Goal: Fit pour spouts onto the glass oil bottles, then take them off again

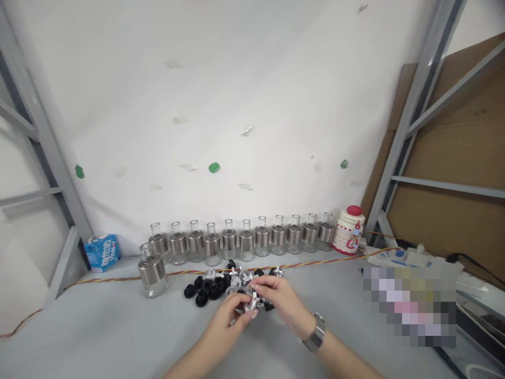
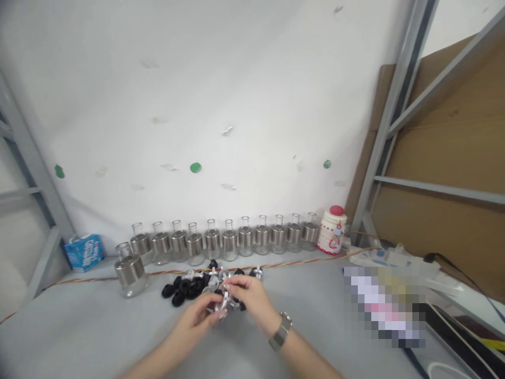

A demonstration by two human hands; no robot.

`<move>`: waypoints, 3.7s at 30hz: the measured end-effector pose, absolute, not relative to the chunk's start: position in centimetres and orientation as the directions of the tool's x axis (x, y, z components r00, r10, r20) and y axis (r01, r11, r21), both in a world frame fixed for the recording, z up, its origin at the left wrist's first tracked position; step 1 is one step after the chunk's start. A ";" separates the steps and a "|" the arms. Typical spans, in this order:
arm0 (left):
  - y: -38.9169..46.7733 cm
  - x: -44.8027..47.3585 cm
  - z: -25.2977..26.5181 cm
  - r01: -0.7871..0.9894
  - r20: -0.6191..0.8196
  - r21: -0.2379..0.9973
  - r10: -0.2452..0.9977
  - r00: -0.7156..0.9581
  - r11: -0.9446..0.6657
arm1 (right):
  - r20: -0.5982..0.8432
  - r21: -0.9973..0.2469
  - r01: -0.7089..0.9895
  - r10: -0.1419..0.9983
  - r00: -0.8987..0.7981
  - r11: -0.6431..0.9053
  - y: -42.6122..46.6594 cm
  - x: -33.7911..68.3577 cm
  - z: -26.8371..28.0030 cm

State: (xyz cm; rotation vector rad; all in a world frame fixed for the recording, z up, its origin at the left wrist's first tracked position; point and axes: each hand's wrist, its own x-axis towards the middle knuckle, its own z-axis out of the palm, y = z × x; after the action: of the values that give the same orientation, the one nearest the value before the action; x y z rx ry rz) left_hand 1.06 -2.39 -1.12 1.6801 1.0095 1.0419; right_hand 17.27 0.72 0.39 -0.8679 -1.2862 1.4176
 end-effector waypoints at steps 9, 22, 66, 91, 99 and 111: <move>-2.3 1.4 -1.7 -0.031 0.169 0.985 0.936 0.310 -0.168 | 0.155 -0.988 -0.075 0.941 -0.301 0.138 0.6 17.9 1.2; -2.5 1.5 -0.9 -0.101 0.145 0.988 0.929 0.340 -0.118 | 0.308 -0.920 0.112 0.872 -0.381 0.375 0.7 18.7 1.5; -2.2 -0.2 1.9 -0.570 -0.229 0.796 0.973 0.028 0.204 | 0.317 -0.548 0.770 0.933 -0.172 0.328 3.7 20.7 -1.8; -1.5 0.9 0.1 0.021 -0.131 0.991 0.967 0.220 0.130 | -0.057 -0.974 -0.166 0.870 -0.490 -0.157 0.0 16.5 -0.3; -1.8 1.0 0.4 -0.012 -0.131 0.991 0.967 0.219 0.137 | -0.025 -0.961 -0.220 0.841 -0.540 -0.169 0.0 16.2 -0.5; -2.7 0.4 0.8 -0.080 0.003 0.996 0.892 0.453 0.037 | 0.124 -0.950 -0.306 0.822 -0.556 -0.064 0.5 17.6 0.0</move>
State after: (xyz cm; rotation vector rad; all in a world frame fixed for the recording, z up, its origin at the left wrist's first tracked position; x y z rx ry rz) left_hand 0.42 -2.66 0.75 1.3201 0.8071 0.8862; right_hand 17.57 0.45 -0.03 -0.5926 -1.3832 1.7395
